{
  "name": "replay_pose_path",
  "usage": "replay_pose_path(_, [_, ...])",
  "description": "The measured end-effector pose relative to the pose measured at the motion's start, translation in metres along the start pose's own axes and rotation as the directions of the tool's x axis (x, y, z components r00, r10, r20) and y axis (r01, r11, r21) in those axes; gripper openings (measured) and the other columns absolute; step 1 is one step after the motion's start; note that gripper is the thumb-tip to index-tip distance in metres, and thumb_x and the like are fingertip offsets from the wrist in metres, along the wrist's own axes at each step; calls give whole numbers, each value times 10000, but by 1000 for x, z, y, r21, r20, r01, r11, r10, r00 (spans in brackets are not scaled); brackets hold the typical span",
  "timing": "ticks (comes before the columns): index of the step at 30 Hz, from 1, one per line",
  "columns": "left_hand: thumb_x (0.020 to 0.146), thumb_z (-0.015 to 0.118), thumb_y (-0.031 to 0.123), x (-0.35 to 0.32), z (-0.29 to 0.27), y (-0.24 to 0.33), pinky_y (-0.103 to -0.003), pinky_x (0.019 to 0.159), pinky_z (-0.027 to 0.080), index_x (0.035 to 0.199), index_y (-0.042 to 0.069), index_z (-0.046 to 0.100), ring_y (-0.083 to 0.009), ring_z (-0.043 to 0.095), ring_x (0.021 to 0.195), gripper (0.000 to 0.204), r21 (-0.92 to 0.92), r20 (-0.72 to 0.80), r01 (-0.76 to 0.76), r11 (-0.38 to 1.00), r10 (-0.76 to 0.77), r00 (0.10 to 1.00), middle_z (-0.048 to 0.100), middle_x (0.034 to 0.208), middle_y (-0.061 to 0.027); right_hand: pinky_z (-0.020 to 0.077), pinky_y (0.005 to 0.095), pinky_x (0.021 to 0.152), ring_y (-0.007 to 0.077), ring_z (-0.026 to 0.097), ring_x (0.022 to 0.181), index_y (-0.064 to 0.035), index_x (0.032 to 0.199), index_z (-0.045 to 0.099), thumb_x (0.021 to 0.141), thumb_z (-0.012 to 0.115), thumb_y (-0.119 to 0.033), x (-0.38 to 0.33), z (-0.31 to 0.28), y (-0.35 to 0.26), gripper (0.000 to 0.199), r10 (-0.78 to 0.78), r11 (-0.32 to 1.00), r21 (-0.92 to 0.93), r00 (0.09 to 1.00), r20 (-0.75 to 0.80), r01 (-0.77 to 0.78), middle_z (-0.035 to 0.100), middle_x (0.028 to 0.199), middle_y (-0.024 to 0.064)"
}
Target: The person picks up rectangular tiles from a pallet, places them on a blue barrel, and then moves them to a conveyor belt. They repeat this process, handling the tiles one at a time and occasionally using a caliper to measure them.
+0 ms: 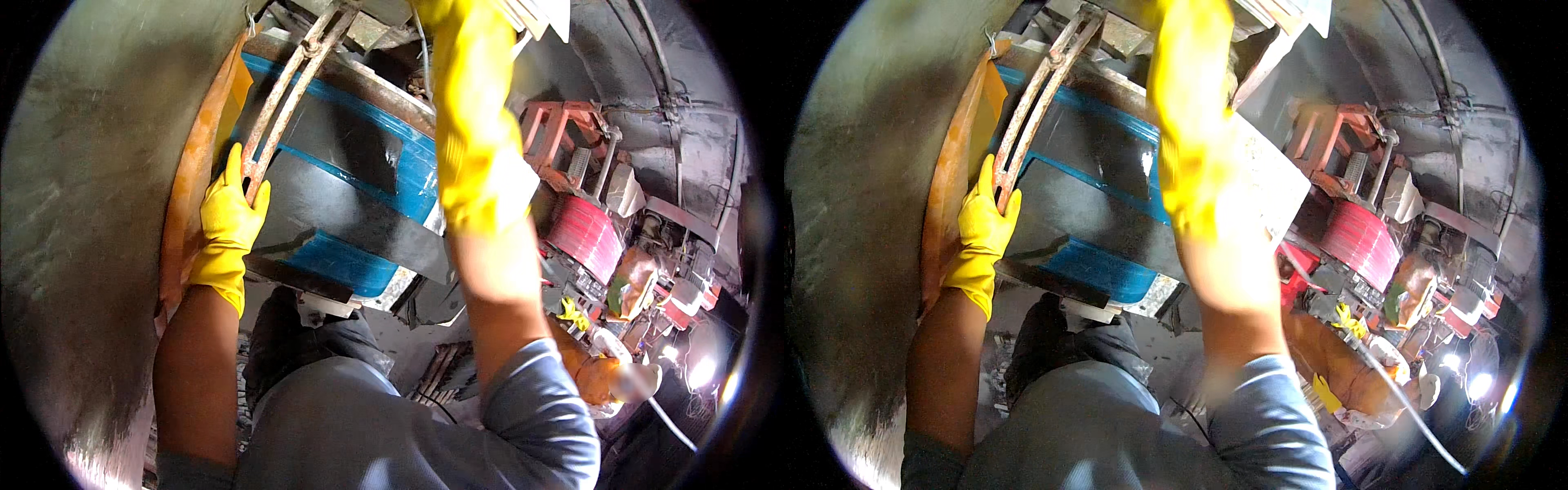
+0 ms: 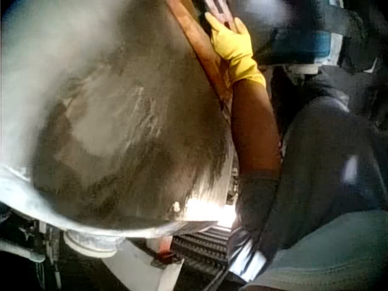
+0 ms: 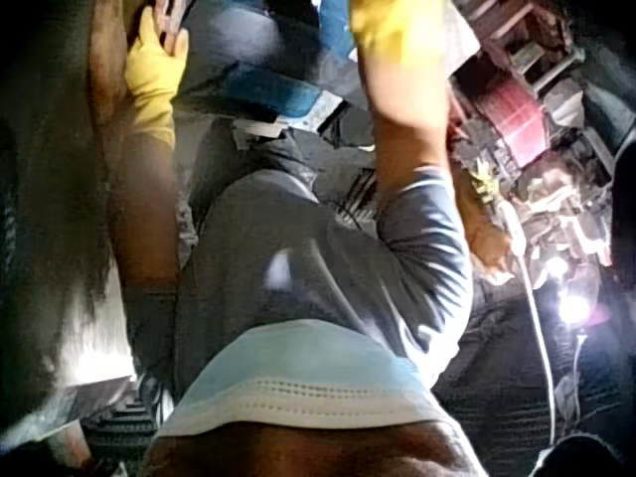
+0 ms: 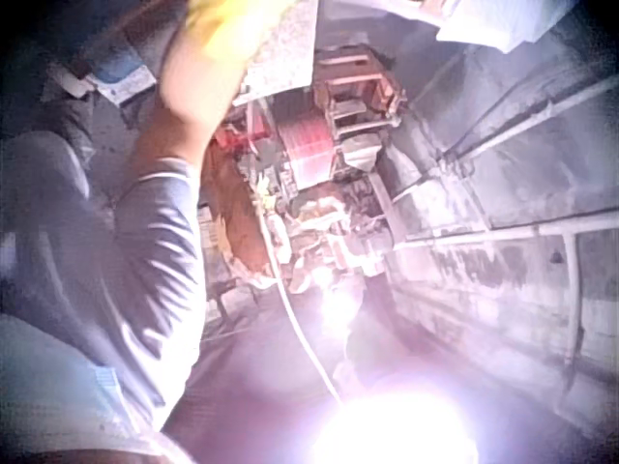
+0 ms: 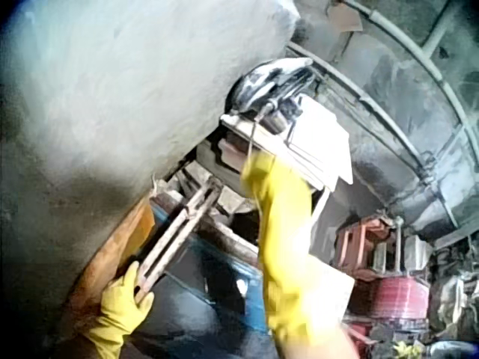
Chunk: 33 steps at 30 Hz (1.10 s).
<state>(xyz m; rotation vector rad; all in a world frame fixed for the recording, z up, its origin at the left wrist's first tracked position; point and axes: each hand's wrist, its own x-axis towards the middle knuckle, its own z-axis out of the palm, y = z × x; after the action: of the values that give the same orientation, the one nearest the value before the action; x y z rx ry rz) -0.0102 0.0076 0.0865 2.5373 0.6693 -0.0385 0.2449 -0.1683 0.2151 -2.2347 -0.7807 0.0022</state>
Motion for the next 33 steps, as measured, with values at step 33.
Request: replay_pose_path(33, [946,756,410,2,23,-11,-506,984,546,1570,91,472,-458,695,1168,756,82,-71,-109,991,115,991,722,1269,-261,288,294,554,56,332,625,-128,641,543,1108,570,-526,-574,92,12,614,986,149,611,163,-33,-778,462,662,-95])
